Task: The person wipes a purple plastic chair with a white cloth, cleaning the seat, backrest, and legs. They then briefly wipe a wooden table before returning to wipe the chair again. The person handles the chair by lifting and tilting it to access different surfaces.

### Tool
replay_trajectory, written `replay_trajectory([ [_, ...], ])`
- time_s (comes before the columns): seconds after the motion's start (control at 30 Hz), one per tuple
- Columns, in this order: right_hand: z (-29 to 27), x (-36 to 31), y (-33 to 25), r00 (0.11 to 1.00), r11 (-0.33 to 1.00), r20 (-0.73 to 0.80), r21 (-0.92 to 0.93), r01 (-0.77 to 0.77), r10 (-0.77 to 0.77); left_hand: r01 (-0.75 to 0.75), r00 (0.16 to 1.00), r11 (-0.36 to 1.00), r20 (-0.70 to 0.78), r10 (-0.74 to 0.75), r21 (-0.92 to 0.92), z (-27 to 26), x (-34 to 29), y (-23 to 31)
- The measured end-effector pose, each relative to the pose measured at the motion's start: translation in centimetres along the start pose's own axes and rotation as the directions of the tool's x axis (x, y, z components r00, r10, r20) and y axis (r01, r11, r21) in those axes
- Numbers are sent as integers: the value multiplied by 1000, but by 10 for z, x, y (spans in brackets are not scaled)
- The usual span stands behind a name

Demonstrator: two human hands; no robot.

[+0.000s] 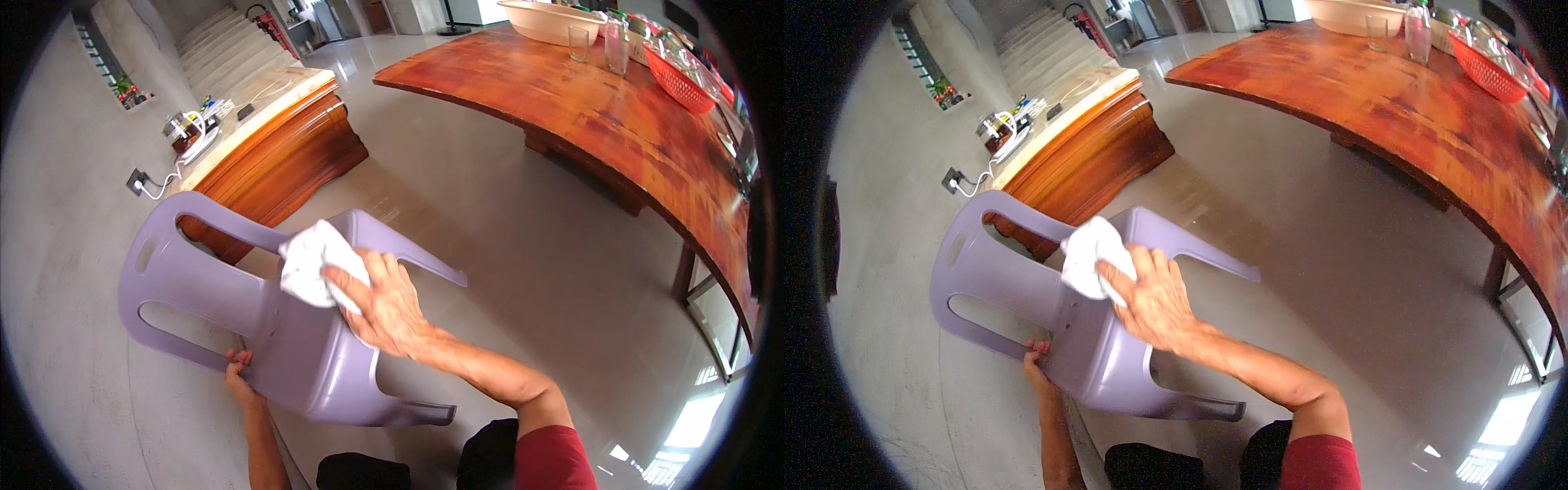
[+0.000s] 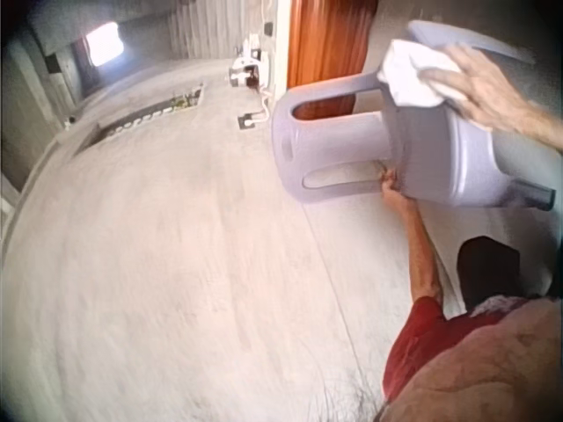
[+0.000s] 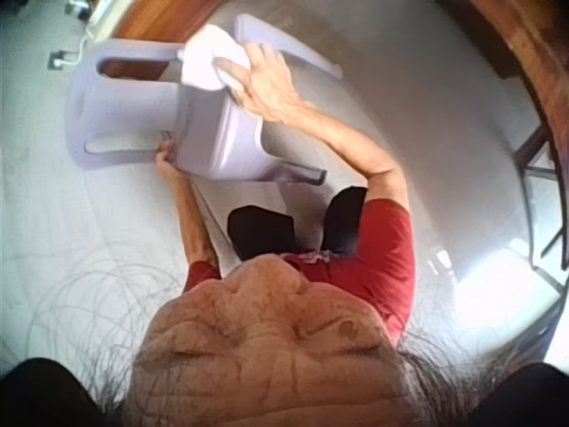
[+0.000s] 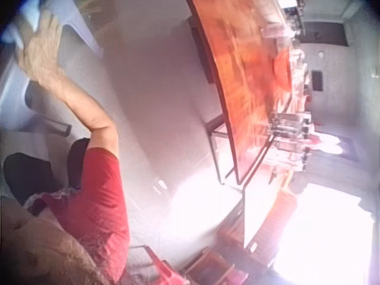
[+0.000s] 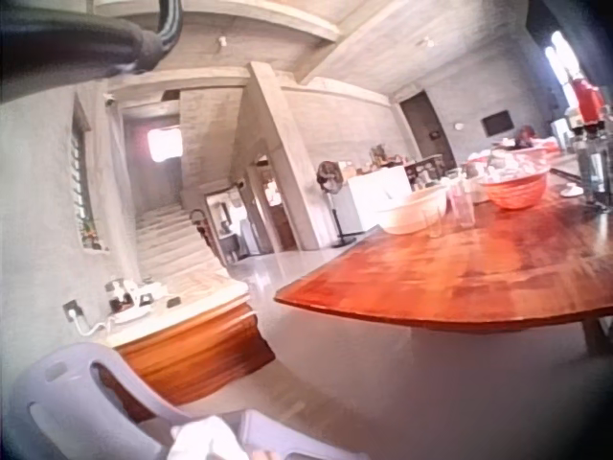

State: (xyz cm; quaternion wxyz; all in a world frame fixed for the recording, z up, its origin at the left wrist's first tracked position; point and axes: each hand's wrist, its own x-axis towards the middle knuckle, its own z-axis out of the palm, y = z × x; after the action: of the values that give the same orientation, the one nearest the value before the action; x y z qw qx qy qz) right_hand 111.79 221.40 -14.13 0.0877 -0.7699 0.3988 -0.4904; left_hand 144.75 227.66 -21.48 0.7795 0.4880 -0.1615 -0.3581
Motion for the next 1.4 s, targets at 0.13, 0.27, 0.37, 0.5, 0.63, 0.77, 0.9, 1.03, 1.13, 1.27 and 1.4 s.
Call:
replay_trajectory([
  [0.13, 16, 32, 52, 953, 959, -106, 39, -280, 282, 27, 999, 999, 41, -25, -40, -2, 11, -1],
  [0.27, 30, 33, 117, 762, 762, 41, 36, -647, 646, -1, 998, 999, 58, -2, 46, -13, 23, 0],
  [0.37, 23, 6, 170, 580, 598, 295, 38, -801, 759, 0, 998, 998, 59, -4, 69, -16, 27, 3],
  [0.5, 26, -61, 221, 425, 484, 301, -159, -860, 854, 17, 997, 998, 72, -21, 54, -21, 31, 3],
  [0.63, 31, -80, 223, 376, 429, 254, -197, -882, 891, -20, 996, 993, 92, 9, 118, -21, 26, 4],
  [0.77, 30, -48, 183, 519, 436, 208, 341, -833, 829, -112, 992, 966, 82, 96, 234, -12, 19, -1],
  [0.9, 26, 14, 91, 816, 662, -33, 604, -444, 577, -114, 992, 972, 68, 102, 205, -18, 22, 5],
  [1.03, 21, 32, 51, 973, 933, -150, 341, -116, 176, -80, 997, 978, 27, 77, 191, -6, 21, 0],
  [1.13, 26, 0, 17, 993, 970, -95, 223, 96, -76, -81, 996, 972, -6, 84, 220, -9, 29, 9],
  [1.27, 41, -75, -46, 891, 784, -21, 466, 410, -454, -71, 997, 970, 9, 71, 231, -15, 31, 21],
  [1.4, 48, -85, -44, 649, 630, -28, 210, 747, -760, -59, 998, 980, 36, 53, 189, -13, 38, 11],
])
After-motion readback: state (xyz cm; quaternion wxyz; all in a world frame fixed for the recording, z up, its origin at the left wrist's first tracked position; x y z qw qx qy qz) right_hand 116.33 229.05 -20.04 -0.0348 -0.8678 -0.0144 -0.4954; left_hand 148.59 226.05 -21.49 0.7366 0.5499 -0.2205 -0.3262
